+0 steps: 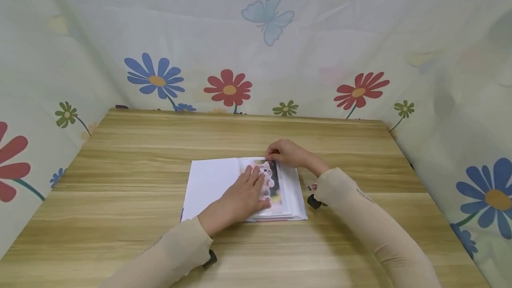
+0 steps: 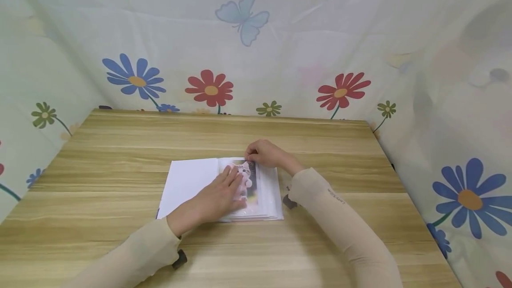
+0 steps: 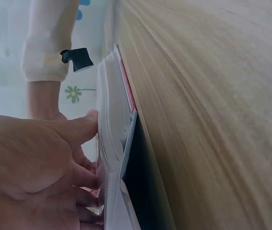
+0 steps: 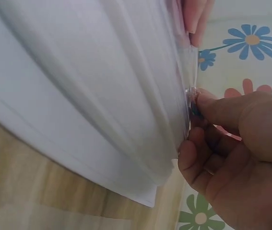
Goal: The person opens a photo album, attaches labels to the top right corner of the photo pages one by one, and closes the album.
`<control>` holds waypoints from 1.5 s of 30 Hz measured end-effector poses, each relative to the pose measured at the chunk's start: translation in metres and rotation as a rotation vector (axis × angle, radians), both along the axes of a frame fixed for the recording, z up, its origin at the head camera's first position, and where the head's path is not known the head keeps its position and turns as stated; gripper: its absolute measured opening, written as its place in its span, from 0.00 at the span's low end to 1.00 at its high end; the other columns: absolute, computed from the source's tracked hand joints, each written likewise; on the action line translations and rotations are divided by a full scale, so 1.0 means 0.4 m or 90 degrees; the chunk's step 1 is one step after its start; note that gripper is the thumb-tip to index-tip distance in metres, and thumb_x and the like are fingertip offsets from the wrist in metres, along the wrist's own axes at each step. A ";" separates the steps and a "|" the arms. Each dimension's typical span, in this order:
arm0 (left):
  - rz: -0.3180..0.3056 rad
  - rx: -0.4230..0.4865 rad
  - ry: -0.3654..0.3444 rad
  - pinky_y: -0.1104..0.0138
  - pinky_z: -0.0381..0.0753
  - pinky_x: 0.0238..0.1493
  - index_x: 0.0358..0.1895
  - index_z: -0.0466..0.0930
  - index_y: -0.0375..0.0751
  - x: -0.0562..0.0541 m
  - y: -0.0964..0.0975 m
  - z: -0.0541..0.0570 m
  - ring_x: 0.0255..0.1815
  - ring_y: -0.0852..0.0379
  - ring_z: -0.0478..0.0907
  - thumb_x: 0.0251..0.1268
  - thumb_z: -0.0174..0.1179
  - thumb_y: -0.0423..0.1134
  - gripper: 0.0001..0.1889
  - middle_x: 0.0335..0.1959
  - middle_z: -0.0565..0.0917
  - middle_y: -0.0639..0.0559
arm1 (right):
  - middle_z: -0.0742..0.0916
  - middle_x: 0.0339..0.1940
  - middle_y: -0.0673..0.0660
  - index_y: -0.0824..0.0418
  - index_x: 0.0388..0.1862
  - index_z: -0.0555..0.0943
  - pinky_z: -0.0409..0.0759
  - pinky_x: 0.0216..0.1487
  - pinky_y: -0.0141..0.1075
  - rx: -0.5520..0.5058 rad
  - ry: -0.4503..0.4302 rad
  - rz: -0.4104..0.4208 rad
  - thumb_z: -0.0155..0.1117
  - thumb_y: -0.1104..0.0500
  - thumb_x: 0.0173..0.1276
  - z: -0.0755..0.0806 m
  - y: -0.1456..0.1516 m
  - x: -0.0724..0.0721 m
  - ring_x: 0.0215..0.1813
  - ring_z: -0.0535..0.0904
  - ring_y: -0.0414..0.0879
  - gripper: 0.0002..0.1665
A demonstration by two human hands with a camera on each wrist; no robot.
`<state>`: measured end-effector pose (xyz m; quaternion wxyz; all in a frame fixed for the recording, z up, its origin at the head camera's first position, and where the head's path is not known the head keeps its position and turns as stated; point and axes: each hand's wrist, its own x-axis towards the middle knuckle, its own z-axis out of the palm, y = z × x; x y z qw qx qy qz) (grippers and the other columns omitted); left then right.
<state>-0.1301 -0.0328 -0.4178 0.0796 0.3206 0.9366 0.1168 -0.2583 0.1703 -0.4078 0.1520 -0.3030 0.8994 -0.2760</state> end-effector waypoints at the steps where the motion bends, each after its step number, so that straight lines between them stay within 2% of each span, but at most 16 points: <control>1: -0.002 -0.001 0.004 0.48 0.54 0.80 0.75 0.61 0.23 0.000 0.000 0.000 0.81 0.30 0.50 0.77 0.58 0.53 0.39 0.78 0.58 0.26 | 0.89 0.36 0.51 0.62 0.39 0.87 0.80 0.49 0.37 -0.002 0.004 -0.004 0.62 0.66 0.76 -0.001 0.000 0.002 0.39 0.80 0.42 0.08; 11: -0.007 0.002 0.007 0.47 0.54 0.79 0.74 0.62 0.21 0.001 0.001 0.003 0.81 0.30 0.51 0.77 0.58 0.52 0.39 0.78 0.59 0.25 | 0.89 0.35 0.52 0.63 0.39 0.88 0.80 0.46 0.36 -0.021 0.035 -0.053 0.68 0.65 0.72 -0.014 -0.004 0.015 0.38 0.80 0.42 0.03; 17: -0.006 0.009 0.004 0.46 0.55 0.79 0.74 0.62 0.21 0.000 0.001 0.005 0.80 0.29 0.51 0.77 0.58 0.52 0.39 0.77 0.59 0.24 | 0.90 0.34 0.51 0.62 0.40 0.89 0.79 0.42 0.34 -0.010 0.022 -0.093 0.71 0.62 0.71 -0.018 -0.001 0.011 0.36 0.80 0.41 0.04; 24: -0.009 0.015 0.013 0.46 0.56 0.78 0.73 0.63 0.21 0.000 0.001 0.009 0.80 0.28 0.52 0.76 0.59 0.51 0.38 0.76 0.60 0.24 | 0.91 0.34 0.51 0.61 0.38 0.91 0.78 0.43 0.35 0.000 0.021 -0.136 0.69 0.61 0.72 -0.021 -0.001 0.008 0.37 0.81 0.42 0.06; 28: -0.011 0.017 0.013 0.46 0.55 0.79 0.73 0.63 0.21 0.000 0.001 0.007 0.80 0.28 0.52 0.75 0.60 0.52 0.39 0.76 0.60 0.23 | 0.91 0.37 0.54 0.63 0.40 0.90 0.80 0.45 0.37 -0.012 0.053 -0.151 0.69 0.61 0.73 -0.025 -0.001 0.016 0.39 0.82 0.45 0.06; 30: -0.010 0.019 0.011 0.46 0.55 0.79 0.73 0.63 0.20 0.000 0.001 0.006 0.80 0.28 0.52 0.75 0.60 0.52 0.39 0.77 0.60 0.23 | 0.91 0.42 0.57 0.65 0.45 0.89 0.82 0.50 0.40 -0.023 0.078 -0.155 0.67 0.62 0.74 -0.024 0.001 0.028 0.43 0.84 0.48 0.08; 32: -0.010 0.019 0.009 0.46 0.55 0.79 0.74 0.62 0.21 0.000 0.002 0.006 0.80 0.28 0.51 0.76 0.60 0.52 0.39 0.77 0.60 0.23 | 0.90 0.51 0.61 0.67 0.54 0.86 0.81 0.58 0.45 -0.025 0.105 -0.157 0.65 0.60 0.76 -0.020 0.007 0.048 0.53 0.85 0.53 0.14; 34: -0.009 0.016 0.007 0.46 0.55 0.79 0.74 0.62 0.21 0.000 0.003 0.006 0.80 0.29 0.51 0.76 0.59 0.52 0.39 0.77 0.59 0.24 | 0.85 0.61 0.65 0.68 0.63 0.81 0.76 0.68 0.50 -0.028 0.116 -0.156 0.62 0.59 0.79 -0.013 0.012 0.074 0.63 0.81 0.58 0.20; 37: -0.007 0.008 0.002 0.47 0.54 0.79 0.75 0.61 0.21 -0.002 0.004 0.006 0.81 0.29 0.50 0.76 0.59 0.52 0.40 0.78 0.58 0.24 | 0.76 0.73 0.66 0.68 0.74 0.72 0.64 0.76 0.54 -0.005 0.138 -0.141 0.57 0.55 0.82 -0.010 0.021 0.118 0.76 0.69 0.62 0.28; 41: -0.005 0.005 0.000 0.47 0.53 0.79 0.75 0.61 0.22 -0.004 0.005 0.006 0.81 0.30 0.49 0.76 0.59 0.52 0.40 0.78 0.57 0.25 | 0.68 0.79 0.67 0.68 0.78 0.66 0.58 0.78 0.57 0.041 0.186 -0.105 0.55 0.53 0.83 -0.022 0.028 0.173 0.80 0.60 0.64 0.33; 45: -0.009 0.003 -0.001 0.46 0.53 0.79 0.75 0.61 0.22 -0.005 0.006 0.002 0.81 0.30 0.49 0.76 0.58 0.52 0.40 0.78 0.57 0.24 | 0.66 0.80 0.68 0.69 0.78 0.65 0.60 0.76 0.61 0.084 0.215 -0.069 0.56 0.53 0.82 -0.042 0.025 0.218 0.80 0.60 0.66 0.34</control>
